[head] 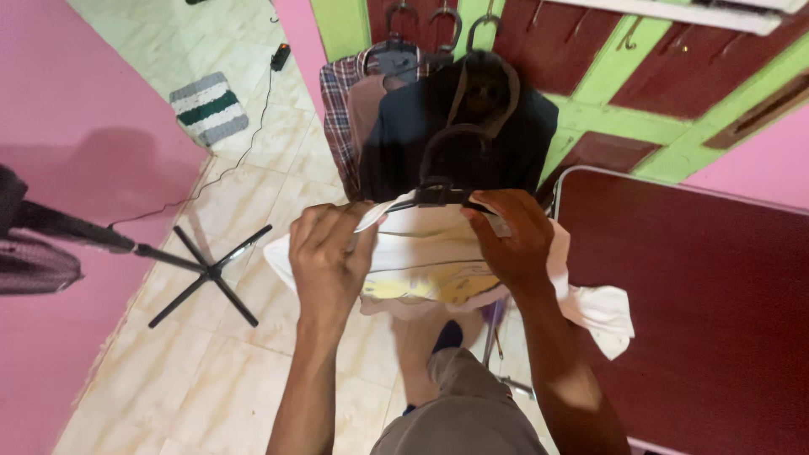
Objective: The person irons a white t-shirt on a table, then hangs it on a hanger. They then pick up a checkered shirt, unfold it, and lay it flat on the table, preparing it for ironing.
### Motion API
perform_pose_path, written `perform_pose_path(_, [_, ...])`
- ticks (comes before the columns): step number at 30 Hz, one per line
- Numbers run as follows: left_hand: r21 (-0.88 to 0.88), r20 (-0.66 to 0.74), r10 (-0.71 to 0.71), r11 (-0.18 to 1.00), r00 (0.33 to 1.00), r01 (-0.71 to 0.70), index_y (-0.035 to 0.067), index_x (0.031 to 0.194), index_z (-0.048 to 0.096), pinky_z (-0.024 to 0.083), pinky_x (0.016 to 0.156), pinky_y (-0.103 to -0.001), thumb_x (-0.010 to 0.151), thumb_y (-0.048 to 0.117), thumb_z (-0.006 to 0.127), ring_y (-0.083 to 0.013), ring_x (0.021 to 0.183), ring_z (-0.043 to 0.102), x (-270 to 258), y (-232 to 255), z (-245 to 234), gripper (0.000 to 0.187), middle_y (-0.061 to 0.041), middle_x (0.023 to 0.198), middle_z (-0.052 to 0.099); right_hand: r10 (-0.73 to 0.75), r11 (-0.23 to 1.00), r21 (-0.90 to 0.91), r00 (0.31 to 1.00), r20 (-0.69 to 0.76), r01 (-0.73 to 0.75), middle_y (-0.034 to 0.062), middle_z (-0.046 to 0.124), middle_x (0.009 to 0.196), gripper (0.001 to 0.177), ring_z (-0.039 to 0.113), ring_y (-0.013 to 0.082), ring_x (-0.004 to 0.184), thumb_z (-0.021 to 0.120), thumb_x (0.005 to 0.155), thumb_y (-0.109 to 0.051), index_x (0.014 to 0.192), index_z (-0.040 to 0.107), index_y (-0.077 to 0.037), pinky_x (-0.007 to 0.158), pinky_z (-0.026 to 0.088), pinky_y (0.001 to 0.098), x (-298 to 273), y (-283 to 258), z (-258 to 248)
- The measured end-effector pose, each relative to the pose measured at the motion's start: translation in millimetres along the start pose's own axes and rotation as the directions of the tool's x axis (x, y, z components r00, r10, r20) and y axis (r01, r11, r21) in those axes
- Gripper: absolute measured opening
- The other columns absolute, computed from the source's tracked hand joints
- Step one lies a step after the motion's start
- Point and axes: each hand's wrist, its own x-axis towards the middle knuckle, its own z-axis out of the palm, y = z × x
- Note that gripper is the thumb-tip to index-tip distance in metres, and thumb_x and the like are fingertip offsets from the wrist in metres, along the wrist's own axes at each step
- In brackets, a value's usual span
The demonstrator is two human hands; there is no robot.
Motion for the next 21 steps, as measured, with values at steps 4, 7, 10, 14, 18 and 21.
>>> perform_pose_path(4, [-0.027, 0.008, -0.068, 0.997, 0.998, 0.068, 0.005, 0.106, 0.077, 0.049, 0.085, -0.039, 0.082, 0.006, 0.084, -0.0264, 0.093, 0.064, 27.6, -31.4, 18.0, 0.026, -0.007, 0.094, 0.072, -0.072, 0.997, 0.023, 0.995, 0.066, 0.07, 0.0103, 0.075, 0.105, 0.023, 0.071, 0.0276, 0.099, 0.084, 0.085, -0.007, 0.106, 0.073, -0.006, 0.089, 0.056, 0.0387, 40.6, 28.3, 35.3])
perform_pose_path(7, [0.025, -0.015, -0.129, 0.991, 0.992, 0.13, 0.004, 0.104, 0.077, 0.052, 0.087, -0.039, 0.08, 0.004, 0.084, -0.0278, 0.094, 0.065, 42.8, -61.4, 20.7, 0.025, -0.008, 0.094, 0.073, -0.164, 0.985, 0.071, 0.981, 0.106, 0.157, 0.0086, 0.074, 0.103, 0.025, 0.071, 0.0258, 0.097, 0.087, 0.086, -0.013, 0.106, 0.073, -0.007, 0.086, 0.055, 0.0379, 70.0, 35.1, 71.7])
perform_pose_path(10, [0.09, -0.06, -0.241, 0.965, 0.969, 0.246, 0.005, 0.106, 0.078, 0.053, 0.084, -0.036, 0.081, 0.003, 0.085, -0.0253, 0.094, 0.067, 48.2, -90.2, 16.5, 0.026, -0.009, 0.099, 0.074, -0.299, 0.954, 0.079, 0.942, 0.151, 0.29, 0.0058, 0.073, 0.098, 0.024, 0.07, 0.023, 0.091, 0.087, 0.088, -0.014, 0.105, 0.072, -0.007, 0.079, 0.053, 0.0373, 99.6, 33.4, 116.0])
perform_pose_path(14, [0.16, -0.093, -0.316, 0.931, 0.944, 0.328, 0.004, 0.107, 0.078, 0.054, 0.083, -0.036, 0.082, 0.002, 0.085, -0.0246, 0.093, 0.066, 60.1, -126.6, 10.4, 0.026, -0.01, 0.1, 0.074, -0.249, 0.957, 0.188, 0.956, 0.156, 0.219, 0.0047, 0.072, 0.097, 0.024, 0.067, 0.0226, 0.086, 0.087, 0.084, -0.015, 0.104, 0.074, -0.01, 0.076, 0.052, 0.0365, 129.9, 25.9, 158.6])
perform_pose_path(18, [0.148, -0.053, -0.309, 0.938, 0.949, 0.314, 0.005, 0.108, 0.078, 0.054, 0.083, -0.036, 0.083, 0.001, 0.083, -0.0242, 0.092, 0.066, 86.3, -167.5, 20.1, 0.026, -0.009, 0.098, 0.074, -0.216, 0.961, 0.212, 0.963, 0.164, 0.179, 0.0046, 0.074, 0.098, 0.025, 0.069, 0.0209, 0.085, 0.088, 0.085, -0.015, 0.104, 0.074, -0.009, 0.073, 0.053, 0.0356, 150.5, 37.8, 199.3])
perform_pose_path(21, [0.091, 0.024, -0.281, 0.956, 0.959, 0.278, 0.005, 0.108, 0.078, 0.053, 0.083, -0.037, 0.08, 0.0, 0.082, -0.0252, 0.094, 0.066, 113.4, -199.0, 37.6, 0.029, -0.01, 0.098, 0.072, -0.136, 0.98, 0.161, 0.982, 0.129, 0.114, 0.0062, 0.074, 0.099, 0.024, 0.071, 0.0238, 0.089, 0.087, 0.084, -0.015, 0.102, 0.073, -0.009, 0.077, 0.055, 0.0365, 151.7, 52.1, 218.0])
